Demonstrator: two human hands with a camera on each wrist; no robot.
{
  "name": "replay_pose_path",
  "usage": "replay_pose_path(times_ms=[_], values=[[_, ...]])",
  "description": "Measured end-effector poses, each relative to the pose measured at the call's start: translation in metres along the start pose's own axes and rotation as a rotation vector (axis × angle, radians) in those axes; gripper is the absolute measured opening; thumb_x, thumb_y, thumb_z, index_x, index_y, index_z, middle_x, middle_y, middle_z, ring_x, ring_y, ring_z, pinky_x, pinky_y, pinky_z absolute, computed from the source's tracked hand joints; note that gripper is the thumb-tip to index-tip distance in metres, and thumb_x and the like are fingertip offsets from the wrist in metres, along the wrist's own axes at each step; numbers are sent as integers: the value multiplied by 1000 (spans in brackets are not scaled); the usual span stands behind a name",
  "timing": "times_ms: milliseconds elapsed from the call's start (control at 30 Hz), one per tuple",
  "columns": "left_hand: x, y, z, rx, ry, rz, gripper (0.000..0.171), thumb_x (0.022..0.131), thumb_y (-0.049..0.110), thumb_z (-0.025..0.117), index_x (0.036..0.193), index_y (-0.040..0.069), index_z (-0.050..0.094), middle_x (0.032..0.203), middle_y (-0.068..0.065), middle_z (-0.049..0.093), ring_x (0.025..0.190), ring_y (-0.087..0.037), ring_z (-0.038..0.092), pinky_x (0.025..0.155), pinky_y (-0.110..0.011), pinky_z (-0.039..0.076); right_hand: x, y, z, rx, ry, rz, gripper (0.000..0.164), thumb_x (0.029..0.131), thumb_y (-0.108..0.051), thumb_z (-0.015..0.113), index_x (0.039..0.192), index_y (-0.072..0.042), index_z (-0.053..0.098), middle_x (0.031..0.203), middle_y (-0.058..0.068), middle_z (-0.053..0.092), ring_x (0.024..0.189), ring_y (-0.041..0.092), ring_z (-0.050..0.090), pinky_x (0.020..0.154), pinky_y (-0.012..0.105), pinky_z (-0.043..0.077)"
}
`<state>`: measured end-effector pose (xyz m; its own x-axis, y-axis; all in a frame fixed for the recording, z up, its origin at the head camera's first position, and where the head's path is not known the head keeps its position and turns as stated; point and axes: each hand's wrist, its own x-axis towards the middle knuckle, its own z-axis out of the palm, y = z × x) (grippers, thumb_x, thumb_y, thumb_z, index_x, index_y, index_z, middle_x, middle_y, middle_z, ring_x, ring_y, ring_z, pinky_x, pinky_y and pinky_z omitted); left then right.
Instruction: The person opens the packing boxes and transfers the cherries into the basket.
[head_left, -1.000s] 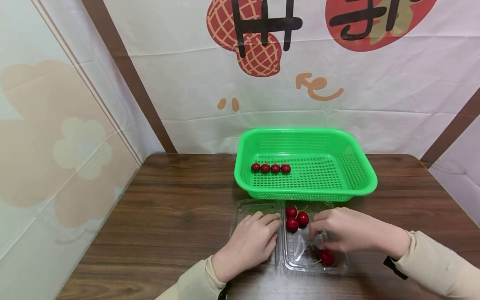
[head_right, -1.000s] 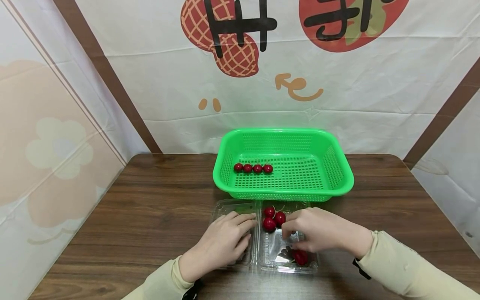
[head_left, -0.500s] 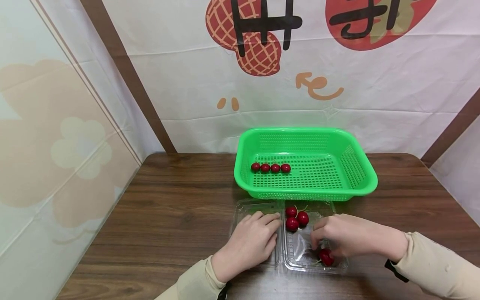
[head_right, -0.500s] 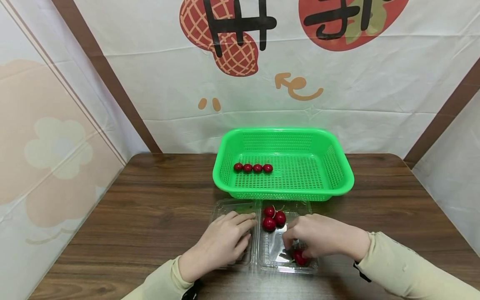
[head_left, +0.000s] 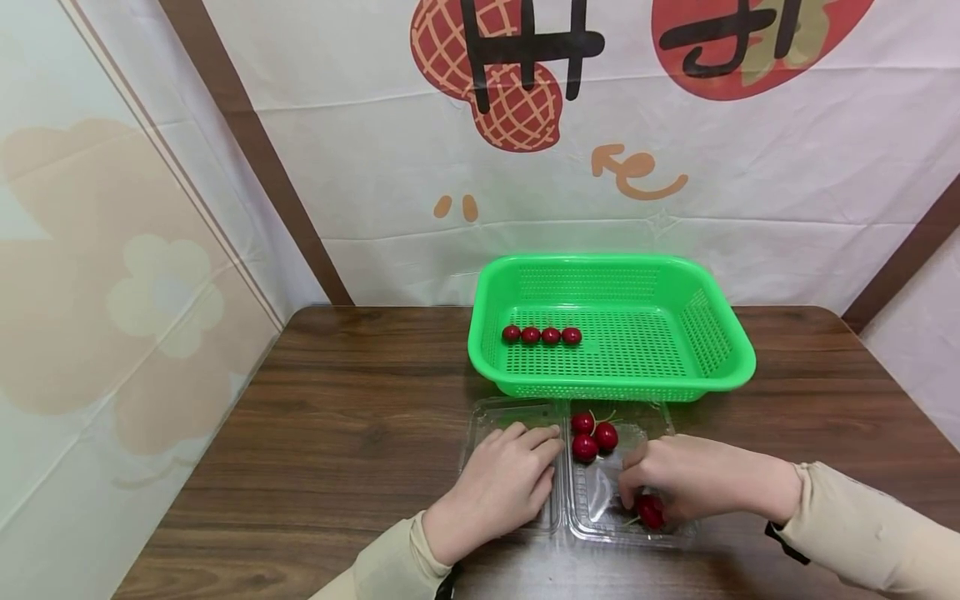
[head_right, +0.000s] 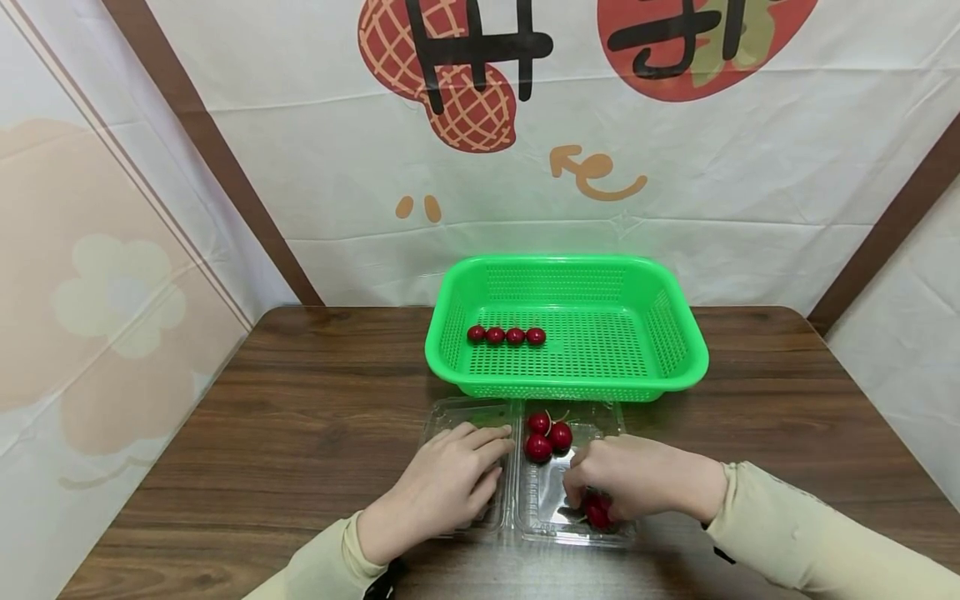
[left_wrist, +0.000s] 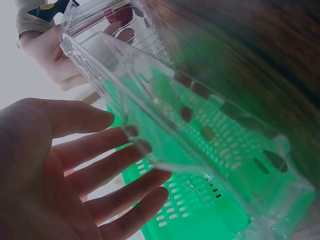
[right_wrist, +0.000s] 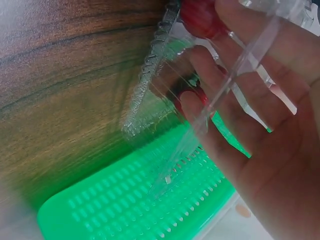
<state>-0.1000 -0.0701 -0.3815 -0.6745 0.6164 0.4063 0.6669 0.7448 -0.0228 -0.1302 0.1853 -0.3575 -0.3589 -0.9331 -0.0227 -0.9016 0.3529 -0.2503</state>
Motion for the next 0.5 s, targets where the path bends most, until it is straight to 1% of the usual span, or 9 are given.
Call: replay_pose_path(times_ms=[100,233,500], values=[[0,0,0,3,5,0,29,80,22,60,106,15,69,114,1,66,91,-17,58,66,-32,49,2,0,1,-6,-11,1,33,54,-10,74,81,-27,66,81,-17,57,67,-3,51,52,11,42],[0,0,0,1,2,-1,28,81,23,60,106,15,69,115,1,66,91,-17,58,67,-32,49,3,1,3,14,-21,-6,33,54,-10,74,81,-27,65,80,-16,56,67,-3,50,53,11,41],[0,0,-1,4,7,5,29,81,22,60,107,15,69,115,1,66,91,-17,57,67,-32,49,1,3,6,15,-3,-15,29,58,-17,77,81,-29,63,78,-18,54,64,-5,48,51,10,39]])
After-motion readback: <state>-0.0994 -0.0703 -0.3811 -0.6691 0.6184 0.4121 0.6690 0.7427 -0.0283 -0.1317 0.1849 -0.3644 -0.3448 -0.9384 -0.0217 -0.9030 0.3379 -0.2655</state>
